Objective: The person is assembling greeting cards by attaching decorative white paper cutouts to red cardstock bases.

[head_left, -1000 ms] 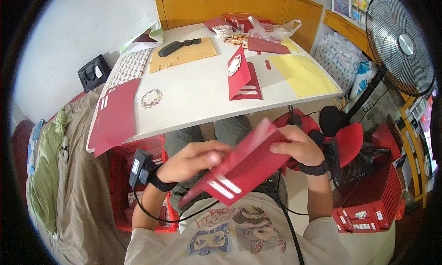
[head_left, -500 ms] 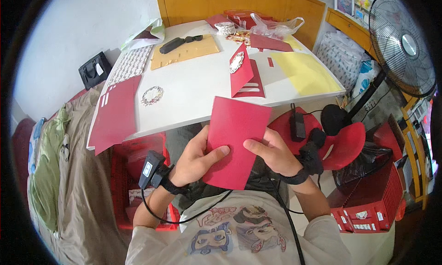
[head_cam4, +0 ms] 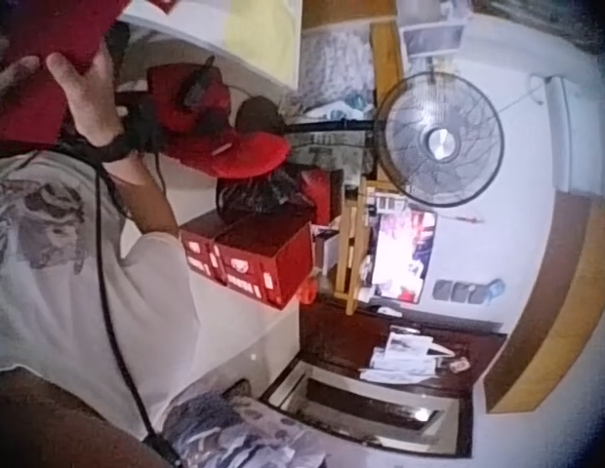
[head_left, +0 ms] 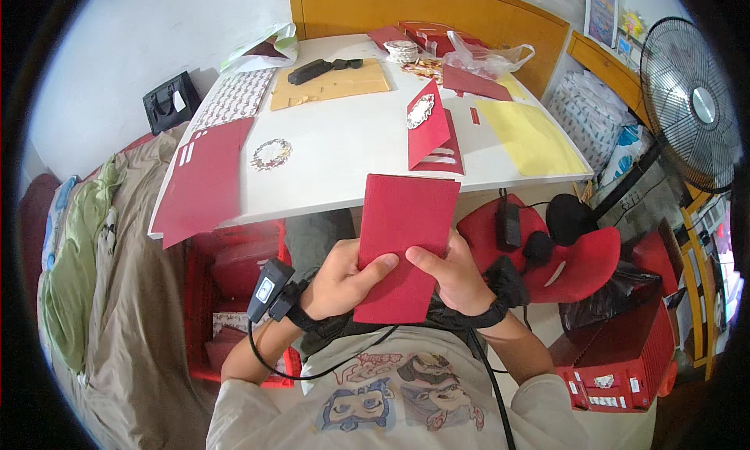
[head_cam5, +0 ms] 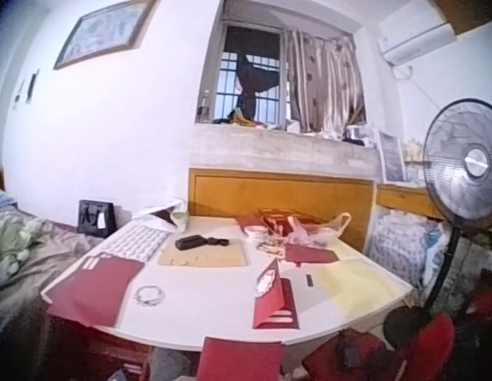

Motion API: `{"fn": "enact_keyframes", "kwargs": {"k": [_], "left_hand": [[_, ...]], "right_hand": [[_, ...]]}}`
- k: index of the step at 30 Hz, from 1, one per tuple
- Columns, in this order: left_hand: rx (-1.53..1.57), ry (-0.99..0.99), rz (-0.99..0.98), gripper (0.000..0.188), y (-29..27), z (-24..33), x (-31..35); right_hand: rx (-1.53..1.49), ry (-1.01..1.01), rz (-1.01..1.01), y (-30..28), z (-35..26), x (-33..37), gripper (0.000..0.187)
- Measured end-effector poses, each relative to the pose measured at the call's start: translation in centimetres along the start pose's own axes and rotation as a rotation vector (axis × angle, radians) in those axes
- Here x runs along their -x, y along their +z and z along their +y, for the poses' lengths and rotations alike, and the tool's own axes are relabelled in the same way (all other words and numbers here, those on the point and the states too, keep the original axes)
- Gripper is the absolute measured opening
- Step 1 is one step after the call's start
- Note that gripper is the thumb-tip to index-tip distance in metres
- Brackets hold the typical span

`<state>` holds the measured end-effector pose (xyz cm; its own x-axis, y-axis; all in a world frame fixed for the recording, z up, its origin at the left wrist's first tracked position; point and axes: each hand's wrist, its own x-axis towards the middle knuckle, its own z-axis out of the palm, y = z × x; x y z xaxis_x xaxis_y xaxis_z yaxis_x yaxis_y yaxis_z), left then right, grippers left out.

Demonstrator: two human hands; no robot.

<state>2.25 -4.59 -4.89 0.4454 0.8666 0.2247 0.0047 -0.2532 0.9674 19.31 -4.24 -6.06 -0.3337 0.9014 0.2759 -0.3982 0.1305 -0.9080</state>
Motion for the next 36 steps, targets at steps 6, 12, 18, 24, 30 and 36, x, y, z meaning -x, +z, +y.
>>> {"fn": "enact_keyframes", "kwargs": {"k": [6,12,18,24,30,36], "left_hand": [[0.090,-0.096,-0.045,0.022,-0.3,-0.4,0.3],[0.101,-0.103,-0.085,0.025,-0.6,0.1,0.4],[0.011,0.203,0.033,0.042,-2.9,0.0,-1.0],[-1.090,0.249,0.435,0.015,-10.0,3.4,-6.5],[-1.519,0.260,0.445,0.009,-18.0,2.2,-17.0],[-1.354,0.110,0.143,0.012,-24.8,-4.9,-25.1]], "right_hand": [[0.025,0.017,-0.016,-0.3,0.1,0.3,0.033],[0.134,0.002,-0.076,-0.3,-0.4,-0.1,0.033],[0.280,-0.028,-0.141,0.3,-1.8,-2.3,0.034],[0.377,-0.090,0.024,-2.2,-1.5,-4.4,0.030],[0.329,0.077,0.001,-4.4,0.1,-6.2,0.031],[0.164,0.212,-0.089,-4.4,0.8,-7.2,0.034]]}}
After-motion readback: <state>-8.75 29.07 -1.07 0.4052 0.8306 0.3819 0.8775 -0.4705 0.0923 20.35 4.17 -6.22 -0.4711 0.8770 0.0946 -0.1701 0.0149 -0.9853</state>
